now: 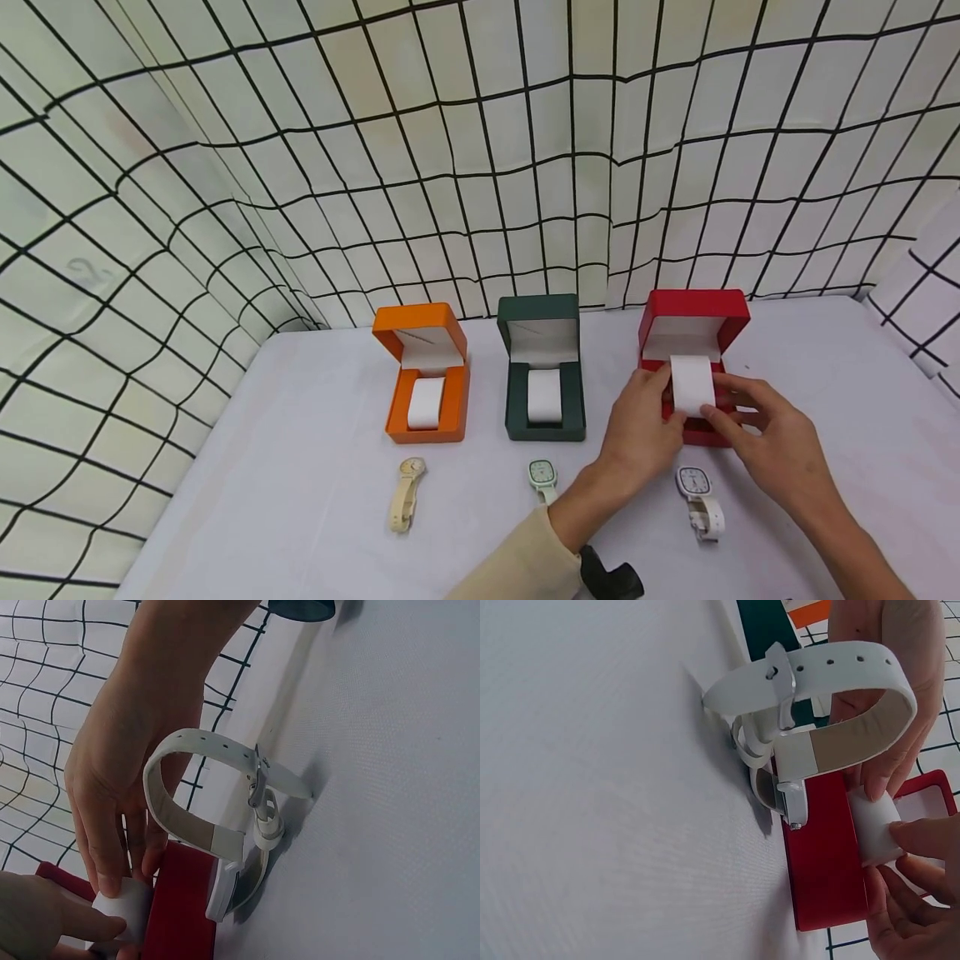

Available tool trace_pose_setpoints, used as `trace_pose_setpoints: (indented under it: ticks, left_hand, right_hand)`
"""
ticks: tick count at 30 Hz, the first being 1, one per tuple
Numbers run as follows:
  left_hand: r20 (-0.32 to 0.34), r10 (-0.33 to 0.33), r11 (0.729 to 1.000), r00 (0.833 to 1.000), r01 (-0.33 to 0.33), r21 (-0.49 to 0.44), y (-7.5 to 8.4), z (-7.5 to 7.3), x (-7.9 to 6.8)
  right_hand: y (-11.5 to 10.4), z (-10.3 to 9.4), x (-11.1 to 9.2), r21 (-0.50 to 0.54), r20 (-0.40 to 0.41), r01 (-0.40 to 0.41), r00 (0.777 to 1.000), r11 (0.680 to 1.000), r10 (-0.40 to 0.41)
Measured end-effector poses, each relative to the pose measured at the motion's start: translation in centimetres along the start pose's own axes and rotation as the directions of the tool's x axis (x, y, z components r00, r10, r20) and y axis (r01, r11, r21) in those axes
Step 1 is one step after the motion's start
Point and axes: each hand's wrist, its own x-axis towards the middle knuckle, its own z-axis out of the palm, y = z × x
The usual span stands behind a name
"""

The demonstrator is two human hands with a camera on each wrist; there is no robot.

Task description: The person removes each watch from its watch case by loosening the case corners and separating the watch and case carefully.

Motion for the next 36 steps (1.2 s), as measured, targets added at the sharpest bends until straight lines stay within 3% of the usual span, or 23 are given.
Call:
trace_pose_setpoints:
  ticks: [8,21,36]
  left_hand:
    - [-0.021,-0.002,0.997,1.0,0.004,0.082,0.1,0.2,0.2]
    - [-0.025,-0.042,0.998,0.999,0.043,0.055,0.4,0.2,0.3]
    - [-0.059,-0.077,0.98,0.995,0.087,0.181,0.5,0.7,1.0]
  right_hand:
    - [-0.1,0.2,0.1,-0.024,0.021,-0.029,0.999,0.999,0.03]
    - [0.1,-0.1,0.4,-0.024,0.042,0.009,0.999,1.0,-0.008]
    - [0.0,0.4,0.7,-0.079,0.07,0.014,0.998,0.997,-0.009]
